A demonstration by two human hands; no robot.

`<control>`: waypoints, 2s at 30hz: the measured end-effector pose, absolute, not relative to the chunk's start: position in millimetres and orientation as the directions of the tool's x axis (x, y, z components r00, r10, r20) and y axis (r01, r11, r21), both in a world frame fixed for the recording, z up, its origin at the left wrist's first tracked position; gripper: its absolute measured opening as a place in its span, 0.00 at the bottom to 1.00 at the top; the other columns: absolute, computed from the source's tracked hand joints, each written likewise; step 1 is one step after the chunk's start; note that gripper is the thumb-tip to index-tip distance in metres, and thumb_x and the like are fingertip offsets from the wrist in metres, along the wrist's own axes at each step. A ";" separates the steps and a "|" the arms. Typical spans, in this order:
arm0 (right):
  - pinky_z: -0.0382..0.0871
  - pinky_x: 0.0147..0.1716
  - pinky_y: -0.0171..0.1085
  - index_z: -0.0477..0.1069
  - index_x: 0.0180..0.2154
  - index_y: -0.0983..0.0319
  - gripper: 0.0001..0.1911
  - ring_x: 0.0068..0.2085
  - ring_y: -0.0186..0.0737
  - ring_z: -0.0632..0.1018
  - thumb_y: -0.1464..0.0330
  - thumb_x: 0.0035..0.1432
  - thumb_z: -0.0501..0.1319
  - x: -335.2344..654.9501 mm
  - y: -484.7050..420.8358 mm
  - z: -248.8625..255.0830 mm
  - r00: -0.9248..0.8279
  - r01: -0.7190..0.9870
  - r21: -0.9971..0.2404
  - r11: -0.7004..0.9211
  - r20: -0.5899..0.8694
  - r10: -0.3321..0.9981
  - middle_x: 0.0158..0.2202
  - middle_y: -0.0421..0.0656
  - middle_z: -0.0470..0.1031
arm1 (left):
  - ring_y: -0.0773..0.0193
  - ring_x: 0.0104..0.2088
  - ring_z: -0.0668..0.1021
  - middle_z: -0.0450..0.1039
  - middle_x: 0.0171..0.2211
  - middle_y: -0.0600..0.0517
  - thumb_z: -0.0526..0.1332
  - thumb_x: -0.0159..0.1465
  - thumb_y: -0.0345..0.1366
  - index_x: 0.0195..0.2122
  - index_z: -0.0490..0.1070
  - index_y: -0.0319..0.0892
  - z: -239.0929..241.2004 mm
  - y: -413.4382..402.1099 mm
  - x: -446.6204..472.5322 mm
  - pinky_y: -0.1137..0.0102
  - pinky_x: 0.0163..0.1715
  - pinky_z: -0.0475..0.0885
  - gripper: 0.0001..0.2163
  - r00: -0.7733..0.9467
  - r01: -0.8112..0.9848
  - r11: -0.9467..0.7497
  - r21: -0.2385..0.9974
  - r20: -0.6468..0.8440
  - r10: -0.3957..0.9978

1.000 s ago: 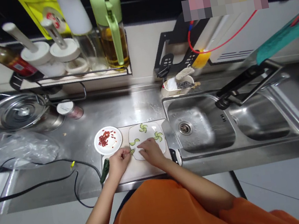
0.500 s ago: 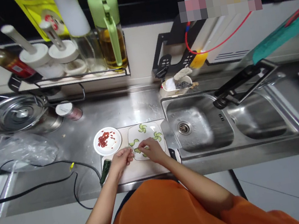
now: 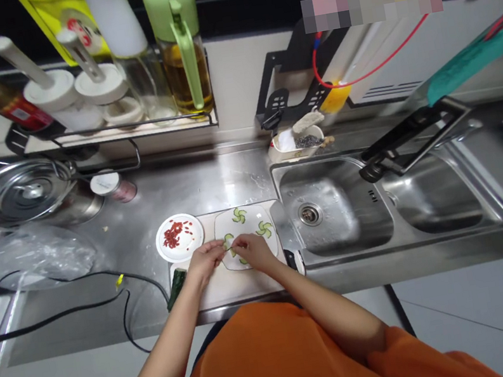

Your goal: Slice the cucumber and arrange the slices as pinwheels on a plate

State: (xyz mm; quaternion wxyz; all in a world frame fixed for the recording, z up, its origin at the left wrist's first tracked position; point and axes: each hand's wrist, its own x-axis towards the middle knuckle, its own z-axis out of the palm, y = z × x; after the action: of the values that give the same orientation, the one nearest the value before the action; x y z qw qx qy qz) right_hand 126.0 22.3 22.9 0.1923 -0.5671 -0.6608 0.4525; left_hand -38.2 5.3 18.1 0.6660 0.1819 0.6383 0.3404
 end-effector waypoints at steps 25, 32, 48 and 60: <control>0.56 0.30 0.31 0.70 0.27 0.60 0.04 0.30 0.34 0.70 0.74 0.50 0.58 96.0 40.5 1.6 -0.027 0.704 -0.653 -0.278 -0.416 0.909 0.26 0.37 0.73 | 0.66 0.30 0.76 0.77 0.29 0.54 0.59 0.56 0.34 0.34 0.76 0.44 11.5 38.0 -41.2 0.74 0.32 0.65 0.08 -0.112 0.713 0.333 0.617 -0.368 0.923; 0.55 0.28 0.31 0.70 0.28 0.60 0.05 0.29 0.34 0.70 0.73 0.51 0.57 94.4 39.8 2.9 -0.027 0.748 -0.612 -0.257 -0.415 0.909 0.26 0.38 0.74 | 0.66 0.28 0.74 0.76 0.26 0.54 0.57 0.56 0.33 0.32 0.75 0.43 14.2 39.8 -39.8 0.74 0.29 0.63 0.07 -0.080 0.743 0.298 0.600 -0.363 0.929; 0.52 0.28 0.33 0.71 0.34 0.61 0.07 0.33 0.37 0.71 0.72 0.57 0.55 92.5 39.3 9.5 -0.092 0.851 -0.506 -0.139 -0.406 0.909 0.30 0.42 0.74 | 0.64 0.29 0.73 0.75 0.27 0.51 0.57 0.57 0.34 0.32 0.74 0.42 13.0 41.5 -34.6 0.73 0.30 0.61 0.07 -0.066 0.788 0.251 0.562 -0.328 0.942; 0.52 0.28 0.34 0.69 0.35 0.61 0.05 0.33 0.37 0.71 0.72 0.58 0.55 92.8 37.9 9.2 -0.120 0.858 -0.503 -0.104 -0.395 0.911 0.31 0.42 0.73 | 0.63 0.32 0.73 0.75 0.31 0.49 0.56 0.58 0.34 0.33 0.74 0.42 15.3 39.0 -33.9 0.72 0.33 0.63 0.08 -0.050 0.808 0.225 0.545 -0.318 0.947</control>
State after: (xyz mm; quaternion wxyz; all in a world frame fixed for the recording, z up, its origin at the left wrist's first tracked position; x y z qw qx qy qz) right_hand 92.8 37.9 9.2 0.0391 -0.6620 -0.6680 0.3375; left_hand -33.9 39.0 15.3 0.3162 0.6125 0.7161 0.1102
